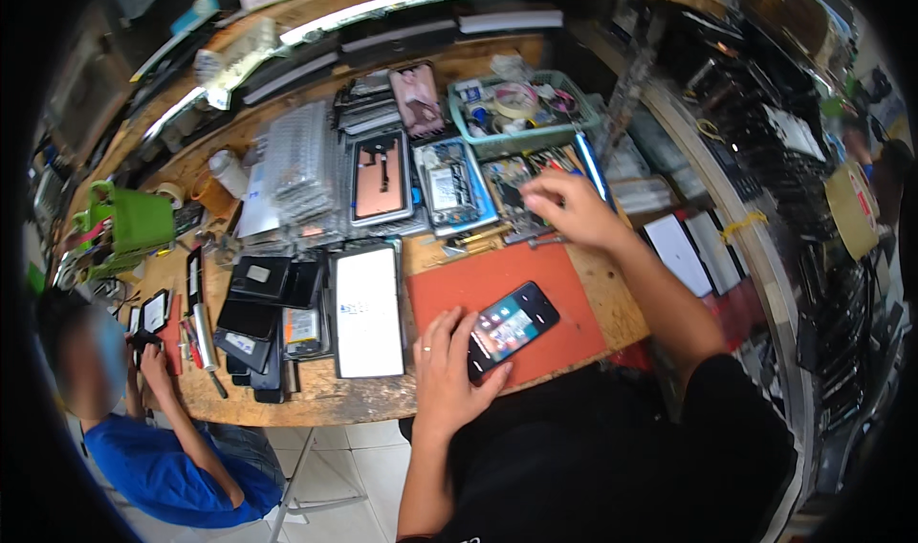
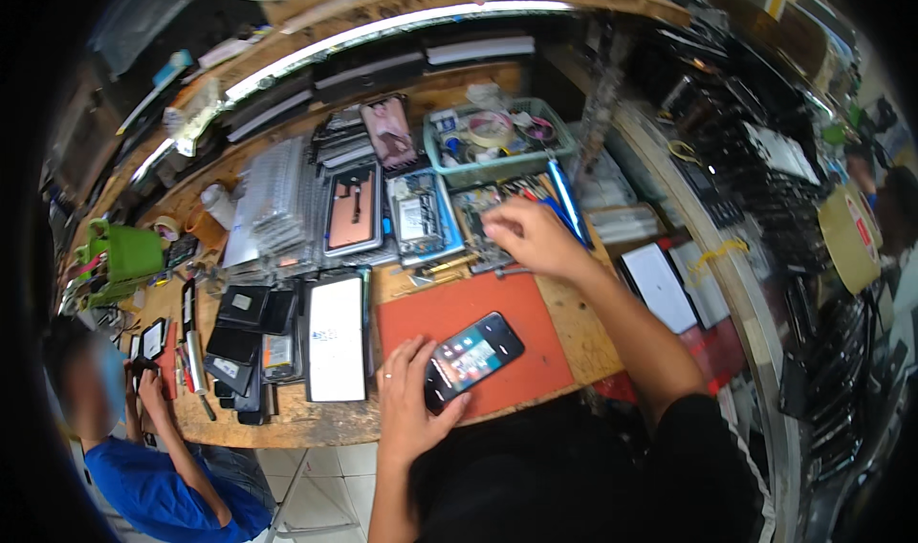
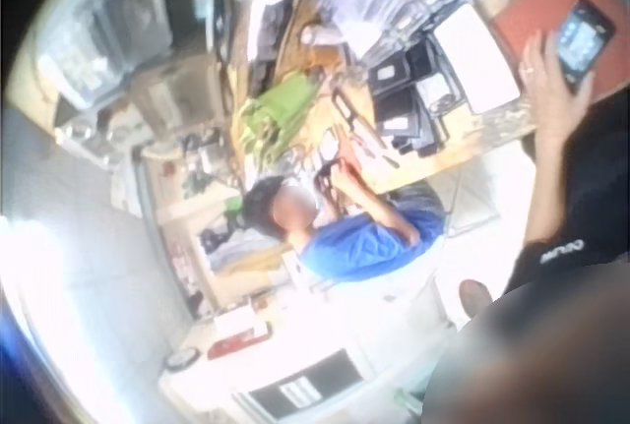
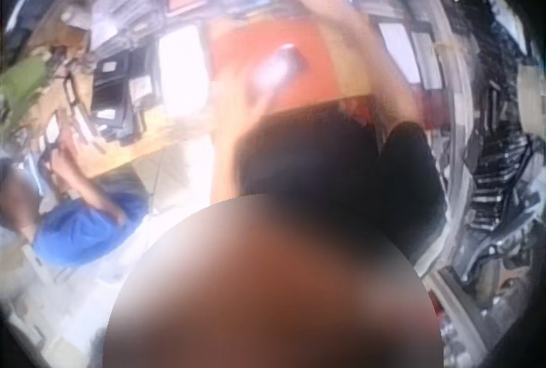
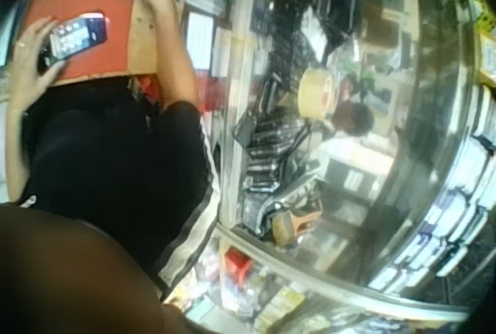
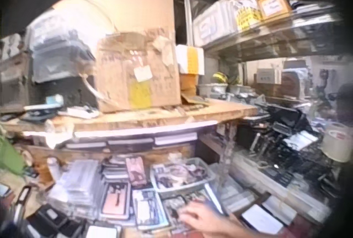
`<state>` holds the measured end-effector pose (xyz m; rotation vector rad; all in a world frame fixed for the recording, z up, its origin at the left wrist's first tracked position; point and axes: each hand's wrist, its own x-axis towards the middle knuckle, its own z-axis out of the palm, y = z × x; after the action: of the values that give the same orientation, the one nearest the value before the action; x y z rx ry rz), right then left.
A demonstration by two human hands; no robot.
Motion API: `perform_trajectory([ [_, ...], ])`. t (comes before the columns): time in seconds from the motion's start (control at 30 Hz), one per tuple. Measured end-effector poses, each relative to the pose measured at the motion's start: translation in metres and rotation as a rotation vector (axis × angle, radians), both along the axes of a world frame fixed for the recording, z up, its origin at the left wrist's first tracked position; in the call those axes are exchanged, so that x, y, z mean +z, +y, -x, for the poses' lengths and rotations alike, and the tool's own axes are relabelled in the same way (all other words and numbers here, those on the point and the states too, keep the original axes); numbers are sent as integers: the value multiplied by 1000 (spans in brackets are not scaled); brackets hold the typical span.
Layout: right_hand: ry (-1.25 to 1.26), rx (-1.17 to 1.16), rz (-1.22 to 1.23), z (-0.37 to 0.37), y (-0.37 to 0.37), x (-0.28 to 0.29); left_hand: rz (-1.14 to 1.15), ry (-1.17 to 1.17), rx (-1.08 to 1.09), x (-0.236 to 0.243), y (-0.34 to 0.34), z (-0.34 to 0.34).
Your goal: The person handles several smartphones on a cluttered workbench, turning them over and inspecting screens and backs. They use a screwdriver to remove screws from a phone and a plastic pry tool to separate the back cover, then set the device aside.
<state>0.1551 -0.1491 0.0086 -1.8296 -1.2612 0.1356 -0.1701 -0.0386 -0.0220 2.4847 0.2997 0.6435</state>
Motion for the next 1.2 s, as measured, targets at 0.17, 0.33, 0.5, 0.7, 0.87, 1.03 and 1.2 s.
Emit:
perform_trajectory([
  [0.17, -28, -380, -76, 107, -121, -29, -57, 84, -57, 1, 1, -11],
  [0.33, -355, -477, -239, 152, -125, -52, -18, -4, 43, -1, -4, -13],
  [0.5, -591, -518, -243, 153, -122, -65, -4, -39, 86, -1, -8, -8],
  [0.7, -582, -506, -197, 157, -116, -58, 24, -84, 90, -7, -8, -3],
  [0.87, 55, -418, -2, 142, -109, -39, 42, -97, 93, -16, -6, -1],
  [1.03, -348, -272, -84, 82, -52, -37, 37, -114, 81, -14, -4, -1],
  [1.2, -542, -156, 331, 56, -32, -25, -101, 14, 118, -1, -4, -2],
])
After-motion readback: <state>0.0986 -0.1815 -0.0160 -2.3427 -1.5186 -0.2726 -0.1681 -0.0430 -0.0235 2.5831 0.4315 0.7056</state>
